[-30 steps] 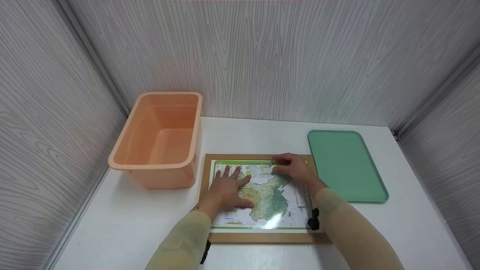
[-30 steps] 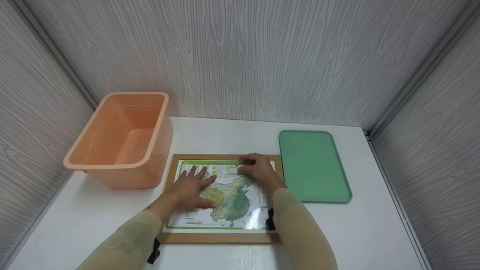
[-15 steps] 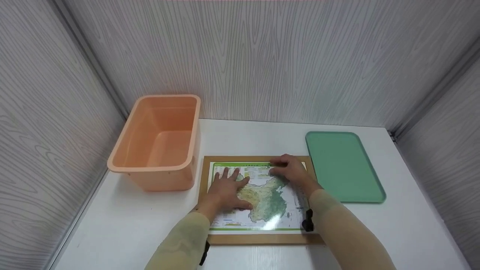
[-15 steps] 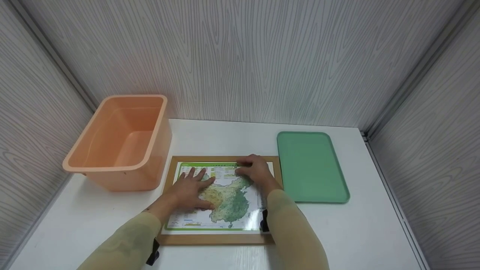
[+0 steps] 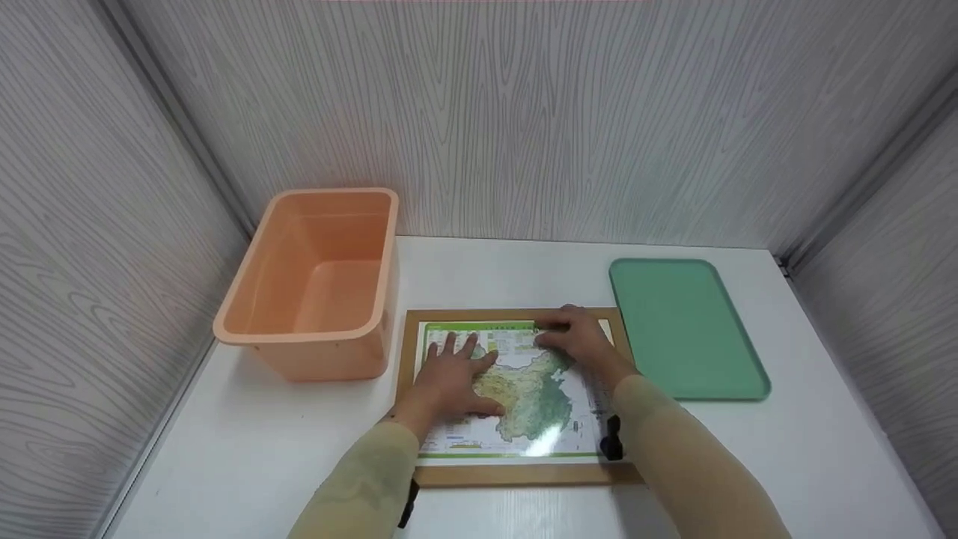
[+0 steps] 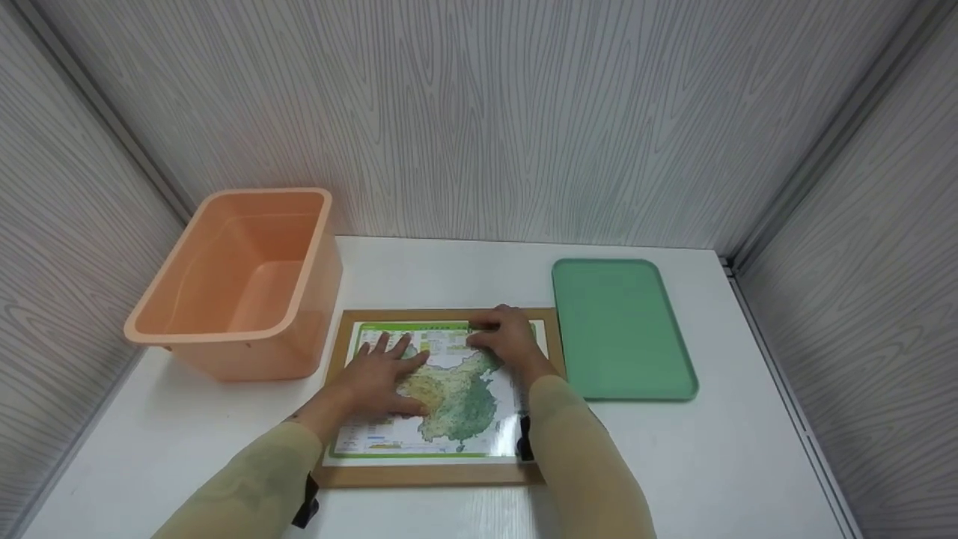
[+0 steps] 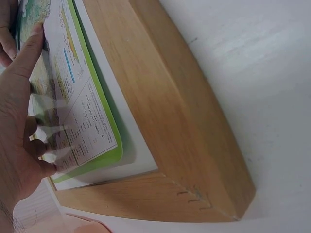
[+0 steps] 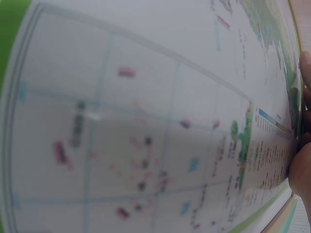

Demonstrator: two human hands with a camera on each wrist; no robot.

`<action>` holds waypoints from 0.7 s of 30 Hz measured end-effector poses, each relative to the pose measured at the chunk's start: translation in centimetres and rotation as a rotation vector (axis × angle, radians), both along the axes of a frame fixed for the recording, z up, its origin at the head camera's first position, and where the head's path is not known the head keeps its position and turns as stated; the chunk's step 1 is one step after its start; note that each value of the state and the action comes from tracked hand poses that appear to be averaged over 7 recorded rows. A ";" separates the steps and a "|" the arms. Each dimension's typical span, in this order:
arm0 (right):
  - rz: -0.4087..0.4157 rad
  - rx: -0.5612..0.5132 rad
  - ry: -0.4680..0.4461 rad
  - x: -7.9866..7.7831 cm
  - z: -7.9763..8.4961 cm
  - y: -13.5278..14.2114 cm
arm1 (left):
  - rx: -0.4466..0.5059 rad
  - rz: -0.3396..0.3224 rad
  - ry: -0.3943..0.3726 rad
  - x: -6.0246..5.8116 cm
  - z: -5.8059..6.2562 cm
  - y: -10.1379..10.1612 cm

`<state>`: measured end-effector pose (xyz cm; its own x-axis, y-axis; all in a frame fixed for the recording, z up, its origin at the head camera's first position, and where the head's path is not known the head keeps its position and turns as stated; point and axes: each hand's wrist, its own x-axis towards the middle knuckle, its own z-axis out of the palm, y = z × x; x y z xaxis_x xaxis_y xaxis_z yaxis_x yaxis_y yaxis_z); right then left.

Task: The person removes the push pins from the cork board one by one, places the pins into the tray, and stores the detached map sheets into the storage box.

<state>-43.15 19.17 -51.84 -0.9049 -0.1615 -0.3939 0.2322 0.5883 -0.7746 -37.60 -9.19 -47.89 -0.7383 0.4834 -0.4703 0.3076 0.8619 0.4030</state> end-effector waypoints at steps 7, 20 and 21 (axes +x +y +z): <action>0.000 0.017 0.002 0.0 -0.1 -0.2 | -0.021 0.006 -0.014 -0.1 -0.2 0.1; 0.007 0.019 0.021 -0.1 -0.4 -0.3 | -0.005 0.000 -0.003 -0.1 -0.1 0.0; 0.006 0.018 0.021 0.0 -0.4 -0.3 | -0.007 0.001 -0.007 -0.2 -0.1 0.1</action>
<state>-43.18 18.83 -52.24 -0.9119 -0.1600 -0.3780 0.2128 0.6032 -0.7687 -37.75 -9.12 -47.99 -0.7353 0.4792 -0.4793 0.3037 0.8651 0.3991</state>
